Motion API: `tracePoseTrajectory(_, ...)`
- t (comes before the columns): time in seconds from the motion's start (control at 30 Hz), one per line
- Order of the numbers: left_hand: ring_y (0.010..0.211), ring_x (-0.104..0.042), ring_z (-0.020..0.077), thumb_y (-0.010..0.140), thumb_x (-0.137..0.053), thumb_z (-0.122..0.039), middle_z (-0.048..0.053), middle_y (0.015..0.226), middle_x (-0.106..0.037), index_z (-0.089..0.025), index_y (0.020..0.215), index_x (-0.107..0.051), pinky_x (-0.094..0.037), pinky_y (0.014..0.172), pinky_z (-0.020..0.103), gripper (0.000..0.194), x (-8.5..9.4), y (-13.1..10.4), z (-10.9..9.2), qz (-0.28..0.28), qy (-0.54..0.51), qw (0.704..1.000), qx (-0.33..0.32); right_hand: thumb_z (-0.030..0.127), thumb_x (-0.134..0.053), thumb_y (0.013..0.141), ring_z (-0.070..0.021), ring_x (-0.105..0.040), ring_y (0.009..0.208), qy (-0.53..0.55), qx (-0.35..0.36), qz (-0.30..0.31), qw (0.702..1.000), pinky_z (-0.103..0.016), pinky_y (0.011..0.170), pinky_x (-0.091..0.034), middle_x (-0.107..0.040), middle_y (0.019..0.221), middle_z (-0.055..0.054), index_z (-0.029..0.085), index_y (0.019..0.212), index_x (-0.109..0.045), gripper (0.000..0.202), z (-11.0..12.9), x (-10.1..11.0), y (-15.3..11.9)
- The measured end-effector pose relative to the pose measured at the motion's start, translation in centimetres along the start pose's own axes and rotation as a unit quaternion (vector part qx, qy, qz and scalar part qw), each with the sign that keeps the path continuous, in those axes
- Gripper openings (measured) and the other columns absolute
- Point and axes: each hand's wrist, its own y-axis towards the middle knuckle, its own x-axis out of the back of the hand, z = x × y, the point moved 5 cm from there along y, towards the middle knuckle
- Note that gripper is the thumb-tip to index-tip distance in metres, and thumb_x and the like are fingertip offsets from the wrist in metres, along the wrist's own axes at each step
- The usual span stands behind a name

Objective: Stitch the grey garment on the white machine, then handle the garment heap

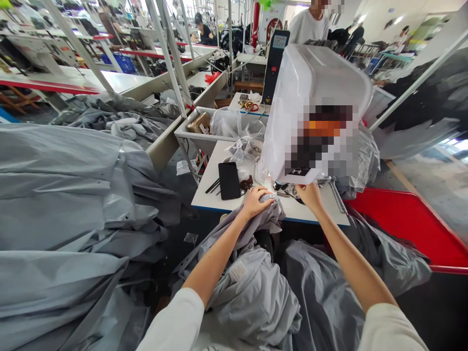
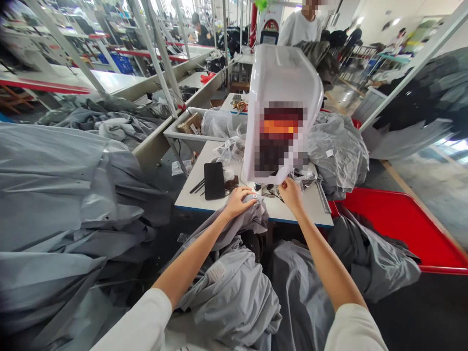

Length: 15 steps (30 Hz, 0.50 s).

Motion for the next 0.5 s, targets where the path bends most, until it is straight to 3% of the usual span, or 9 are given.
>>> tracePoseTrajectory(0.13, 0.108, -0.053, 0.0196, 0.078, -0.071, -0.032, 0.004, 0.111, -0.060, -0.023, 0.098, -0.069, -0.039, 0.101, 0.035, 0.022, 0.0, 0.0, -0.1, 0.006, 0.002, 1.000, -0.001, 0.020, -0.054, 0.079, -0.0217, -0.062, 0.083, -0.163, 0.025, 0.157, 0.974, -0.026, 0.064, -0.040, -0.069, 0.092, -0.006, 0.020, 0.092, -0.071, 0.022, -0.6, -1.1, 1.0)
tracePoseTrajectory(0.2, 0.108, -0.053, 0.0192, 0.078, -0.071, -0.032, 0.003, 0.111, -0.060, -0.023, 0.097, -0.069, -0.039, 0.101, 0.035, 0.021, 0.0, 0.0, -0.1, 0.002, 0.001, 1.000, -0.001, 0.020, -0.056, 0.079, -0.0223, -0.062, 0.085, -0.207, 0.026, 0.201, 0.957, -0.026, 0.063, -0.039, -0.069, 0.096, -0.006, 0.022, 0.096, -0.072, 0.024, -0.7, -1.7, 1.0)
tracePoseTrajectory(0.5, 0.107, -0.054, 0.0194, 0.078, -0.071, -0.032, 0.003, 0.109, -0.061, -0.024, 0.097, -0.069, -0.039, 0.100, 0.035, 0.022, 0.0, 0.0, -0.1, 0.003, 0.003, 1.000, 0.000, 0.024, -0.047, 0.084, -0.0205, -0.061, 0.079, -0.240, 0.044, 0.160, 0.957, -0.025, 0.062, -0.036, -0.069, 0.092, -0.007, 0.021, 0.092, -0.071, 0.025, 0.2, -1.9, 0.3)
